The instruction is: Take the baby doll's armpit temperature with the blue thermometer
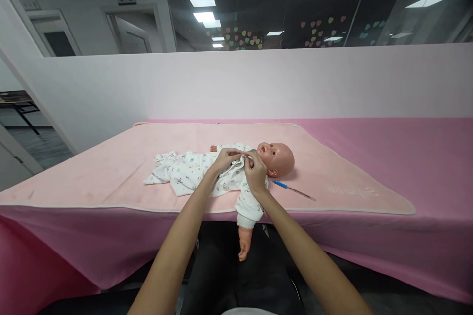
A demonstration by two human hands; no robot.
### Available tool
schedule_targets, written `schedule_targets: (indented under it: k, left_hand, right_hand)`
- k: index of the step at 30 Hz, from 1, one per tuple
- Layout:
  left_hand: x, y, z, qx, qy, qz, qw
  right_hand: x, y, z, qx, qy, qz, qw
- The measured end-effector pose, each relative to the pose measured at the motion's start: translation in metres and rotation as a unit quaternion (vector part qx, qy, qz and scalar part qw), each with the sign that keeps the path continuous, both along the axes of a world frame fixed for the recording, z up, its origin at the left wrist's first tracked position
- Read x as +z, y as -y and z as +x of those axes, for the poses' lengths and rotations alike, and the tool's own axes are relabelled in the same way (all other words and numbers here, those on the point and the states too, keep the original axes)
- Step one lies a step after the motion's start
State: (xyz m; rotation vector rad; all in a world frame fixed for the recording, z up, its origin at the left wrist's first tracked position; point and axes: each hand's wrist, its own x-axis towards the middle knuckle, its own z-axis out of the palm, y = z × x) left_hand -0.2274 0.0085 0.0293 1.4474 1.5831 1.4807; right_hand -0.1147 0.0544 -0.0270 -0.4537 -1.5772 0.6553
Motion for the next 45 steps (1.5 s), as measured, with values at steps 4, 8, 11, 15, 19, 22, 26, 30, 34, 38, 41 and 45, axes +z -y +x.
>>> schedule_targets:
  k: [4, 8, 11, 15, 19, 22, 26, 30, 34, 38, 41, 45]
  left_hand:
    - [0.0010, 0.0001, -0.0008, 0.008, -0.008, -0.007, 1.000]
    - [0.0018, 0.0001, -0.0009, 0.030, -0.018, -0.035, 0.999]
    - [0.0023, -0.0002, -0.0004, 0.038, -0.015, -0.034, 0.999]
    - [0.0030, 0.0003, 0.0016, 0.030, -0.020, -0.024, 0.999]
    - [0.0028, 0.0014, 0.0035, -0.017, -0.009, -0.025, 0.999]
    - [0.0019, 0.0008, 0.0030, -0.010, -0.004, -0.033, 0.999]
    - [0.0007, -0.0018, 0.0010, 0.028, -0.012, -0.033, 0.999]
    - [0.0004, -0.0029, -0.0007, 0.021, -0.010, -0.037, 0.999]
    - [0.0013, -0.0026, -0.0030, -0.002, 0.003, -0.048, 0.999]
    - [0.0017, -0.0033, -0.0058, -0.023, 0.002, -0.053, 0.998]
    - [0.0015, -0.0036, -0.0064, -0.034, 0.003, -0.042, 0.999]
    - [0.0015, -0.0032, -0.0049, -0.045, 0.009, -0.016, 0.999]
  right_hand:
    - [-0.0005, -0.0006, 0.0003, 0.010, -0.004, 0.001, 1.000]
    - [0.0013, -0.0012, 0.0006, -0.001, 0.000, -0.007, 1.000]
    - [0.0025, -0.0011, 0.0007, -0.004, 0.002, -0.015, 1.000]
    - [0.0028, -0.0003, 0.0011, -0.006, 0.008, -0.033, 0.999]
    - [0.0020, -0.0009, 0.0012, -0.008, -0.003, -0.041, 0.999]
    - [0.0010, -0.0025, 0.0003, -0.012, -0.012, -0.046, 0.999]
    - [0.0003, -0.0033, -0.0008, -0.006, -0.019, -0.049, 0.999]
    - [0.0003, -0.0024, -0.0009, -0.005, -0.028, -0.052, 0.998]
    - [-0.0001, -0.0026, -0.0015, -0.007, -0.043, -0.054, 0.998]
    - [-0.0007, -0.0034, -0.0025, -0.008, -0.052, -0.036, 0.998]
    - [-0.0010, -0.0038, -0.0032, -0.015, -0.049, -0.023, 0.998]
    - [-0.0010, -0.0043, -0.0039, -0.040, -0.041, -0.015, 0.998]
